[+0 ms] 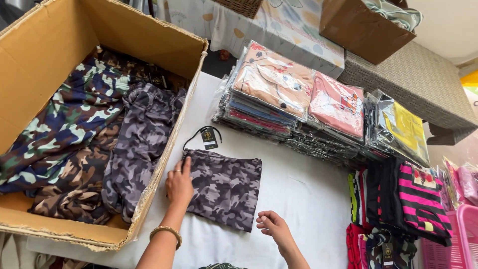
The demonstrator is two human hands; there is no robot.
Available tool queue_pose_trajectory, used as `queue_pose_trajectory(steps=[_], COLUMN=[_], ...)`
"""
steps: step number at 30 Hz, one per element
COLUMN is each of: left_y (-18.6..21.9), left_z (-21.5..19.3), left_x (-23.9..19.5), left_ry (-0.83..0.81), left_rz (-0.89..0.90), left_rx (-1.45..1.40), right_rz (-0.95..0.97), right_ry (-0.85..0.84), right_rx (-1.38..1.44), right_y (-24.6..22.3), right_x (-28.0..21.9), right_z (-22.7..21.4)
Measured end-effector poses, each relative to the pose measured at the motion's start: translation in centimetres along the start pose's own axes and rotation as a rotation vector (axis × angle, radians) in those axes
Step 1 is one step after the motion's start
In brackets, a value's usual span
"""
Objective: The person folds several items of clothing on a white table surface. They handle a black t-shirt, a pink and black striped top, and a pair of camouflage shorts, folding each one neatly and placing them into a stack.
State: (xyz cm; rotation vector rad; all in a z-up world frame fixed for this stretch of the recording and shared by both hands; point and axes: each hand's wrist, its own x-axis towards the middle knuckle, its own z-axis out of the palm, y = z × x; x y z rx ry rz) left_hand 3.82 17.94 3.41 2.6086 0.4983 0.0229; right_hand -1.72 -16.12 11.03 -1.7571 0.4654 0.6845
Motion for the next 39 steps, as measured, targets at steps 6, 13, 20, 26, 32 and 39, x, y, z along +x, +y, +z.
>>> queue_pose_trajectory(steps=[6, 13, 20, 26, 32, 39], left_y=[0.1, 15.3, 13.7, 7.4, 9.2, 19.6], left_z=[1.9, 0.4, 1.6, 5.7, 13.7, 19.4], left_x=[-0.3, -7.9, -7.9, -7.1, -7.8, -8.2], left_ry=[0.014, -0.347, -0.576, -0.236, -0.394, -0.607], left_rz=[-0.05, 0.269, 0.449, 0.451, 0.232, 0.186], left_rx=[-0.24, -0.739, -0.751, -0.409, -0.471, -0.576], right_rz=[-0.017, -0.116, -0.327, -0.272, -0.442, -0.519], right_ry=[-0.062, -0.115, 0.268, 0.768, 0.552, 0.214], right_rx=[-0.019, 0.387, 0.107, -0.393, -0.486, -0.482], right_y=[0.1, -1.3, 6.6, 11.6, 12.5, 8.7], right_x=[1.0, 7.1, 9.3, 5.2, 8.8, 7.4], right_z=[0.2, 1.1, -19.9, -27.2, -13.9, -6.7])
